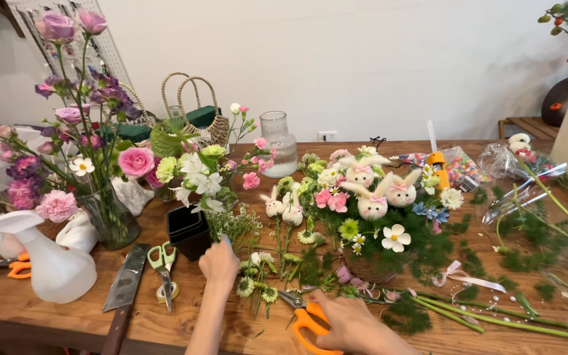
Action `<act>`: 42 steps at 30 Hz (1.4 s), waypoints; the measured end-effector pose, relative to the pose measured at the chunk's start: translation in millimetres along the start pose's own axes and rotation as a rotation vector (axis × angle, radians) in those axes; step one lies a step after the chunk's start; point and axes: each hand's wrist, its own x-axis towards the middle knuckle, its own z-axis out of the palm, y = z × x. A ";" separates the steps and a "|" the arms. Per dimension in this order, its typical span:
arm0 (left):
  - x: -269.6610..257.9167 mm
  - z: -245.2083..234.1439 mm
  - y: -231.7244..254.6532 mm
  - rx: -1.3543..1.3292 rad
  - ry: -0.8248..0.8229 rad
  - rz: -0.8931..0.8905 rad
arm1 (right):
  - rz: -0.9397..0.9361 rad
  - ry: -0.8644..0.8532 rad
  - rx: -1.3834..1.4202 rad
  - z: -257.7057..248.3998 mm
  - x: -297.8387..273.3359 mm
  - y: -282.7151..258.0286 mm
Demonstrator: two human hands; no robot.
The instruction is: The person arranges a floral composition in a woven basket, using orange shears to trim stems and place various flowers and greenery. They also incorporate small white bunny figurines into the arrangement, adjusting the placement of the flowers and decorations throughout the process.
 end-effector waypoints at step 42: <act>-19.3 -50.9 10.0 -1.409 -0.243 0.104 | -0.051 0.219 1.147 62.8 46.4 93.2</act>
